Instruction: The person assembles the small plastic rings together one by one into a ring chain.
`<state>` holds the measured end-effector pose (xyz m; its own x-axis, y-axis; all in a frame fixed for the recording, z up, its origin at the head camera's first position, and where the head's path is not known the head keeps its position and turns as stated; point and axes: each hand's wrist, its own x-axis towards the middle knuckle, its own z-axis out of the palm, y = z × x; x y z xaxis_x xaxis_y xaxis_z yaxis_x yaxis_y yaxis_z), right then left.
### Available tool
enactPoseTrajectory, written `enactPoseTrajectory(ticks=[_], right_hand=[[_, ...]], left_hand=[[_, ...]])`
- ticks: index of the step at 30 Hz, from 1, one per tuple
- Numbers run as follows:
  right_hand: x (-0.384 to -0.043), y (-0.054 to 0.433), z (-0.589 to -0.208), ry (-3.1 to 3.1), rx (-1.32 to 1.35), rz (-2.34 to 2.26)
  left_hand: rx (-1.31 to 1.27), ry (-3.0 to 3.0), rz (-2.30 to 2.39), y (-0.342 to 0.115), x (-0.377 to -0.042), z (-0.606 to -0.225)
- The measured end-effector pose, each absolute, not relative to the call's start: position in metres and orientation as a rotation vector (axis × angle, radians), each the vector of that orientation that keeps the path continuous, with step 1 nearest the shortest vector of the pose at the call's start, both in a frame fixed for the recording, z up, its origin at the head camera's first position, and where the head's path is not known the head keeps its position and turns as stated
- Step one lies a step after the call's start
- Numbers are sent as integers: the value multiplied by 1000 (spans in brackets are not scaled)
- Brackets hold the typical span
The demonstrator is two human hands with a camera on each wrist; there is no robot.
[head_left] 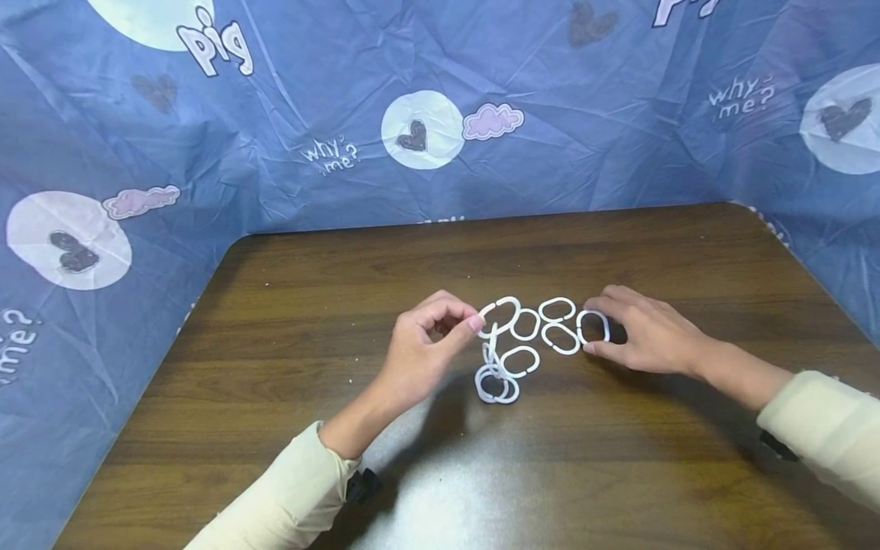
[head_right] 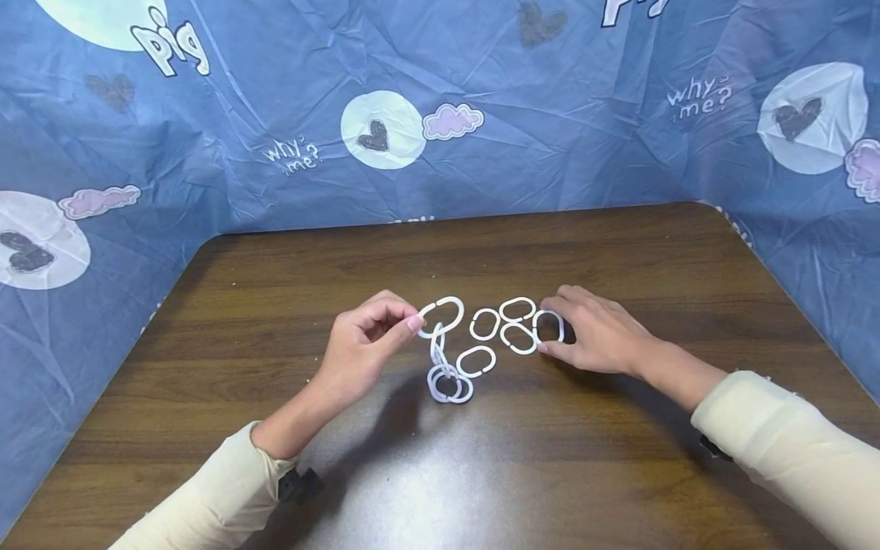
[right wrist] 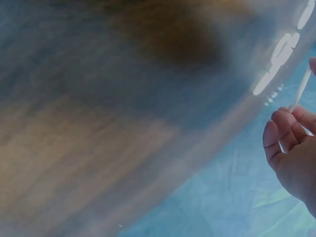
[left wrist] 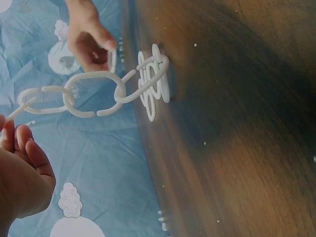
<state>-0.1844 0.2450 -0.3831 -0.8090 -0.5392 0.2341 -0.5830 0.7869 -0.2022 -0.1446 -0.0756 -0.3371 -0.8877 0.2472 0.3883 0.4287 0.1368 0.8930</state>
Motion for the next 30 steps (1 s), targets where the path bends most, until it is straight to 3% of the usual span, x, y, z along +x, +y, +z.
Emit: enactPoseTrajectory(ticks=[30], right_hand=[[-170, 180, -292, -2291, 1282, 829]], left_hand=[[-706, -2269, -1856, -70, -143, -340]])
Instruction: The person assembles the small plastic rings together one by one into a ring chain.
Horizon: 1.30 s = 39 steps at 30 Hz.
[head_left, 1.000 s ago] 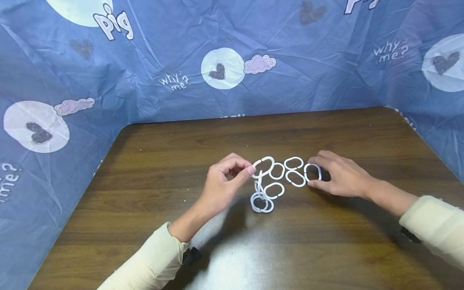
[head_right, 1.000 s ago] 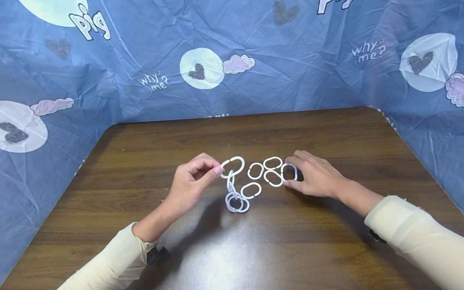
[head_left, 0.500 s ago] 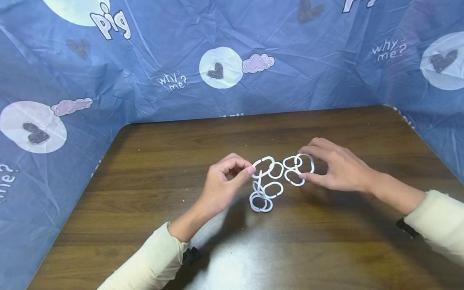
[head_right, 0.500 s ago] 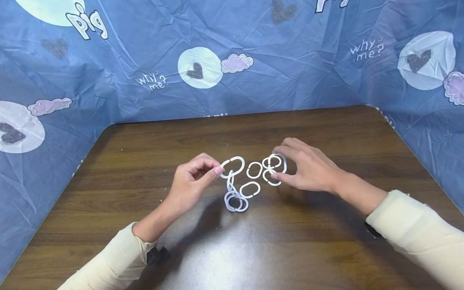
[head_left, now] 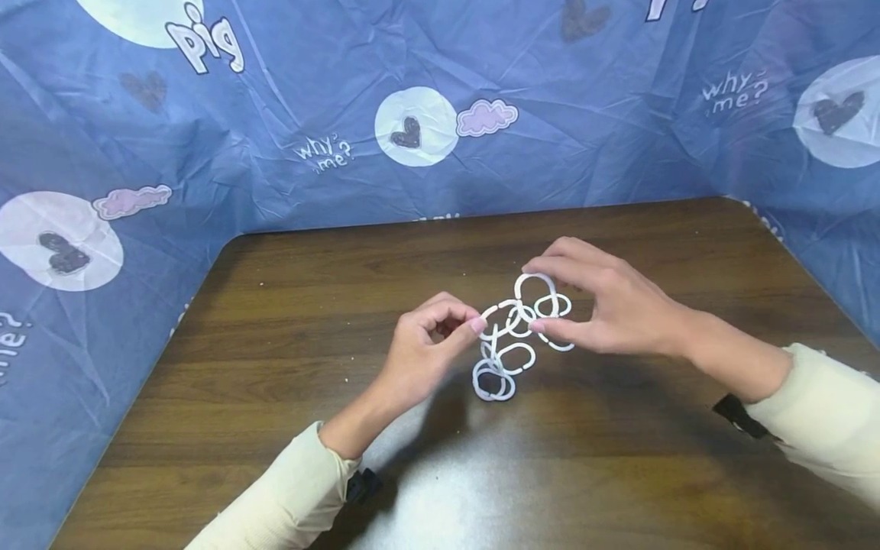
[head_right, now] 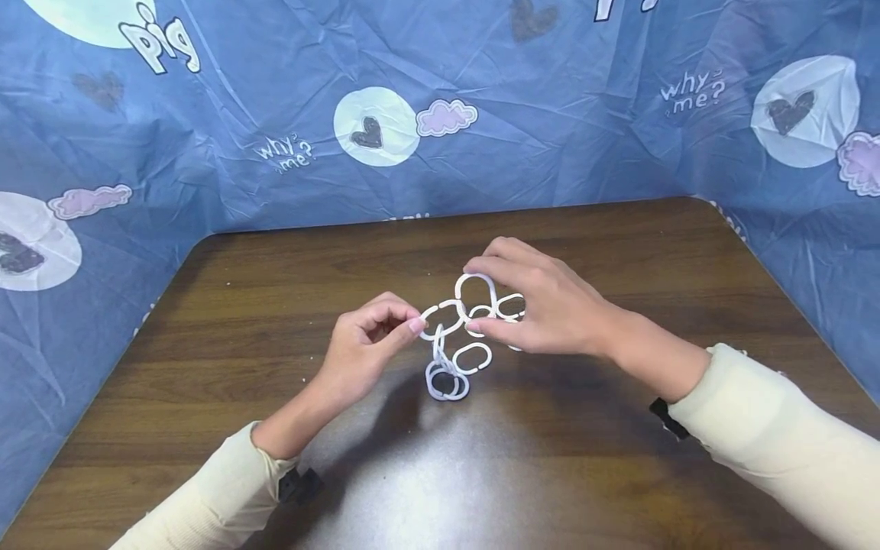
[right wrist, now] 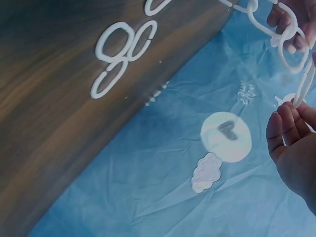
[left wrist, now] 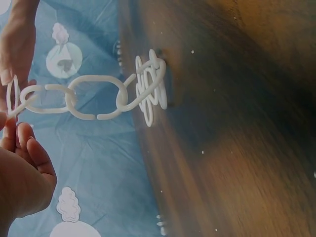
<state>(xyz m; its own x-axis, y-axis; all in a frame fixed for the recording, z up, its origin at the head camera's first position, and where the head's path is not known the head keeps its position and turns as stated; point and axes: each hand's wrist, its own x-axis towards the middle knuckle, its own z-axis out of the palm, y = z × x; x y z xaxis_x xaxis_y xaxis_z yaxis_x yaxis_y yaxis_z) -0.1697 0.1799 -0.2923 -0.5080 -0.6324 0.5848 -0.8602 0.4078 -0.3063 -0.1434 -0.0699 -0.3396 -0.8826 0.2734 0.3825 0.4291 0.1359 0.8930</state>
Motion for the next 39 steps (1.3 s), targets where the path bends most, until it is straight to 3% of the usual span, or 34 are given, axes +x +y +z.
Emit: enactPoseTrajectory(ticks=[19, 26, 32, 39], right_hand=[[-169, 158, -296, -2218, 1414, 517], [-169, 163, -300, -2253, 1295, 465], [-171, 166, -300, -2207, 1165, 532], [-170, 161, -297, -2068, 1193, 538]], left_hand=[[-754, -2298, -1842, -69, -143, -336], [-739, -2300, -1854, -68, -132, -320], [-736, -2341, -1872, -71, -140, -338], [-760, -2343, -1922, -73, -143, -344]])
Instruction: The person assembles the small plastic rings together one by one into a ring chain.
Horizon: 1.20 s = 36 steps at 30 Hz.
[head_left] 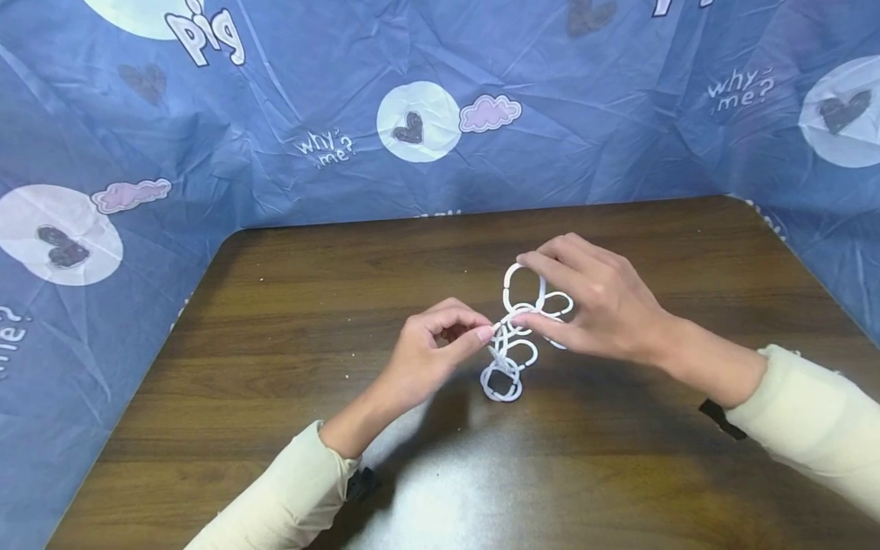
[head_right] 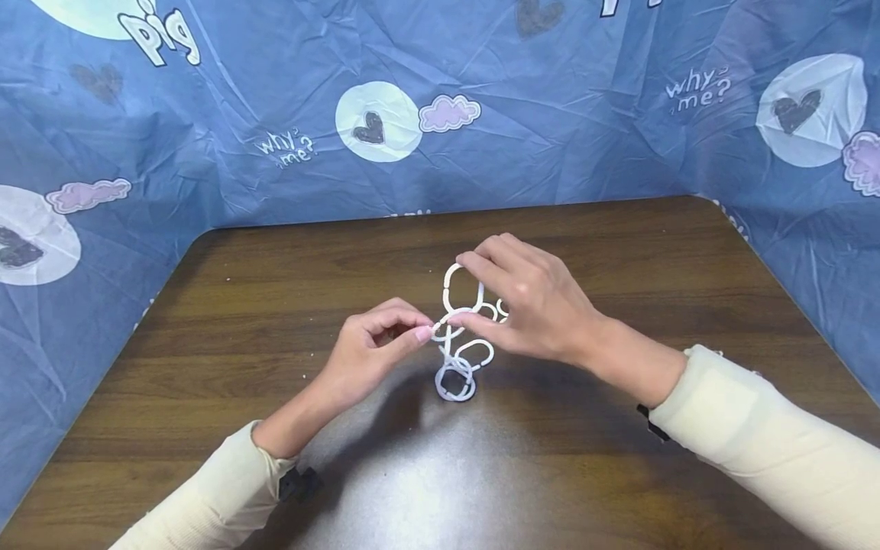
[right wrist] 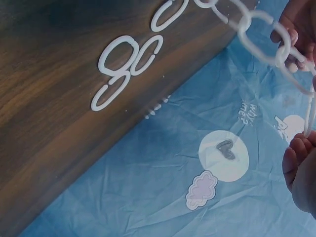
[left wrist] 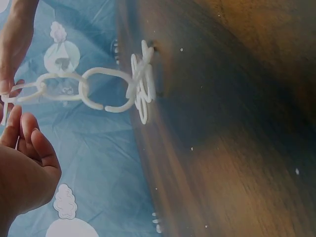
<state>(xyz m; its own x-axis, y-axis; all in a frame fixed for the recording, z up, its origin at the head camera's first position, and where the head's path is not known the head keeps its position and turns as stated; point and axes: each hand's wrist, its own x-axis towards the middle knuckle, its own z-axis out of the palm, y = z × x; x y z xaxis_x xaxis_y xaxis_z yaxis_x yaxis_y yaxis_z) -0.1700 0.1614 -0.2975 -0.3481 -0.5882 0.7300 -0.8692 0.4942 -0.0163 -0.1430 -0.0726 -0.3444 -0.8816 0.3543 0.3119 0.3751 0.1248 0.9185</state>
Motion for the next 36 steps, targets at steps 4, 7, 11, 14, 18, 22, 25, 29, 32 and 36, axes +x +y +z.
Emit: enactPoseTrajectory(ticks=[4, 7, 11, 14, 18, 22, 25, 29, 32, 36], right_hand=[[-168, 157, -299, -1994, 1224, 541], [-166, 153, -300, -1949, 1248, 555], [-164, 148, -302, -1910, 1268, 571], [-162, 146, -304, -1908, 1253, 568], [-160, 144, -306, -1917, 1222, 555], [-159, 143, -306, -1935, 1206, 579], [-159, 145, -307, -1975, 1213, 633], [-160, 152, -307, -2047, 1256, 714], [-163, 161, -308, -2081, 1261, 770], [-173, 177, -308, -2157, 1188, 836]], left_hand=[[-745, -2322, -1932, -72, -143, -344], [-753, -2307, -1932, -70, -144, -343], [-768, -2299, -1918, -68, -143, -342], [-764, -2287, -1926, -67, -142, -340], [-720, -2246, -2014, -67, -142, -339], [-673, -2222, -2064, -67, -142, -337], [-632, -2230, -2040, -68, -142, -337], [-553, -2225, -2033, -70, -142, -336], [-523, -2213, -2048, -70, -143, -335], [-512, -2216, -2060, -71, -143, -334]])
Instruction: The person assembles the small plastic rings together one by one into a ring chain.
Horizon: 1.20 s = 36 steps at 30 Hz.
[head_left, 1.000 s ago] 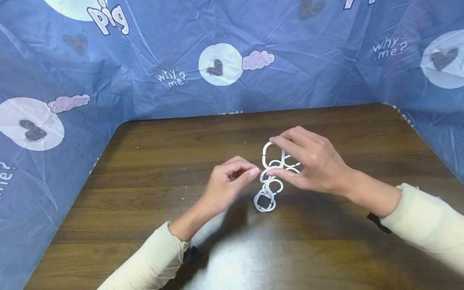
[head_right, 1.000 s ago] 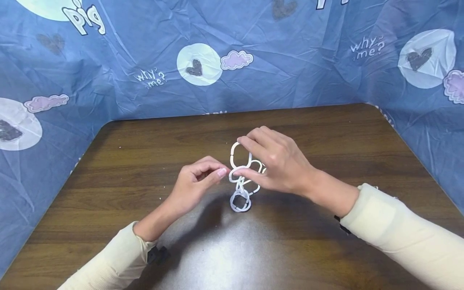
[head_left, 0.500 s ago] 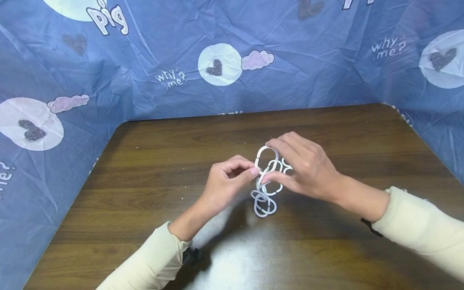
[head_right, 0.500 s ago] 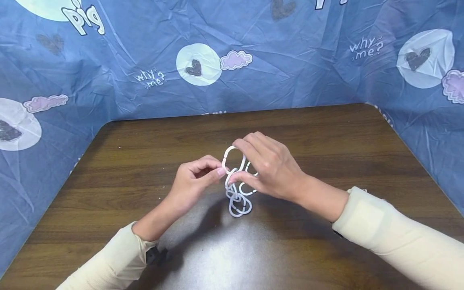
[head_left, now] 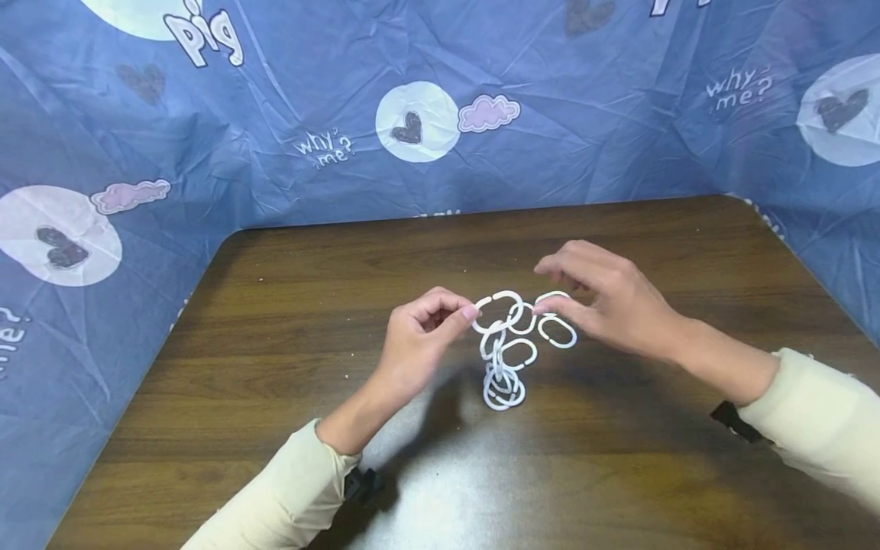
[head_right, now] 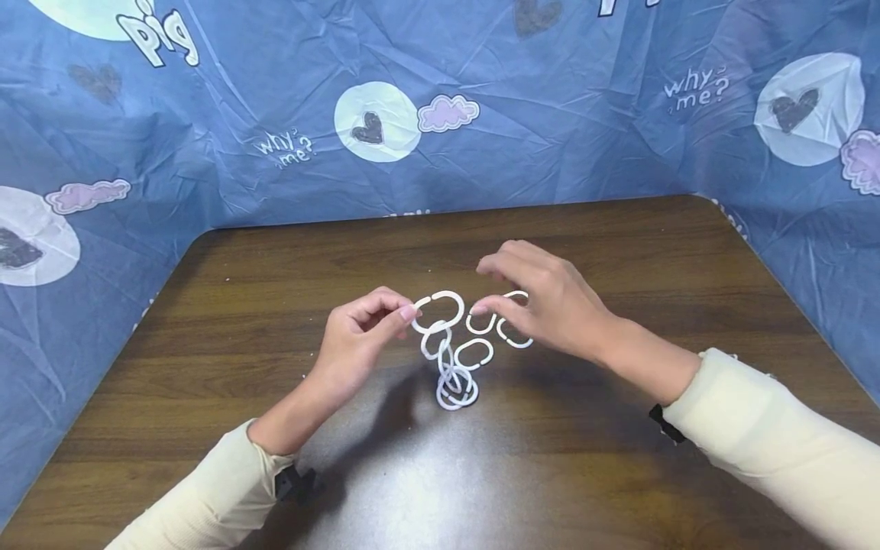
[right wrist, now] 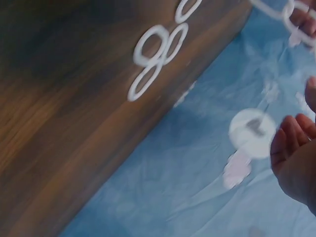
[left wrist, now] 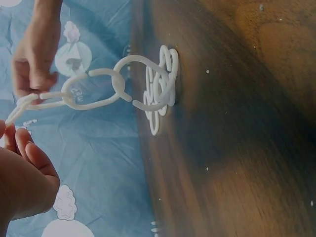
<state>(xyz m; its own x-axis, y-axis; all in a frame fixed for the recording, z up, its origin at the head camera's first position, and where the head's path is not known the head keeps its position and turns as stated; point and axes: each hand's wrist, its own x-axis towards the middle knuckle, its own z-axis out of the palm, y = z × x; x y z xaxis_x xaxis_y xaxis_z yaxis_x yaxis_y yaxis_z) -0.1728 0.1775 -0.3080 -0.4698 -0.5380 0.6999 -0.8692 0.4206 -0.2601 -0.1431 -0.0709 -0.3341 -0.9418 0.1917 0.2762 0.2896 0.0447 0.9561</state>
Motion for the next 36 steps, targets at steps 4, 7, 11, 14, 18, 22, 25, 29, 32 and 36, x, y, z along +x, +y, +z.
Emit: enactPoseTrajectory(ticks=[4, 7, 11, 14, 18, 22, 25, 29, 32, 36], right_hand=[[-188, 199, -313, -2324, 1083, 848], [-197, 217, -321, -2468, 988, 818], [-203, 234, -333, -2615, 919, 794], [-205, 241, -342, -2707, 939, 801], [-204, 244, -355, -2816, 977, 830], [-202, 241, -365, -2894, 995, 848], [-201, 239, -371, -2917, 1000, 856], [-199, 235, -377, -2939, 1025, 902], [-198, 231, -379, -2970, 1046, 923], [-198, 226, -380, -2994, 1043, 929]], left_hand=[[-502, -2223, -2058, -71, -143, -334], [-502, -2227, -2057, -71, -143, -335], [-506, -2232, -2053, -72, -143, -335], [-514, -2233, -2045, -72, -143, -335], [-524, -2229, -2045, -72, -143, -334], [-525, -2227, -2045, -72, -144, -334], [-527, -2225, -2046, -72, -144, -334], [-534, -2224, -2052, -71, -143, -333], [-541, -2227, -2052, -71, -143, -333], [-544, -2235, -2047, -72, -144, -334]])
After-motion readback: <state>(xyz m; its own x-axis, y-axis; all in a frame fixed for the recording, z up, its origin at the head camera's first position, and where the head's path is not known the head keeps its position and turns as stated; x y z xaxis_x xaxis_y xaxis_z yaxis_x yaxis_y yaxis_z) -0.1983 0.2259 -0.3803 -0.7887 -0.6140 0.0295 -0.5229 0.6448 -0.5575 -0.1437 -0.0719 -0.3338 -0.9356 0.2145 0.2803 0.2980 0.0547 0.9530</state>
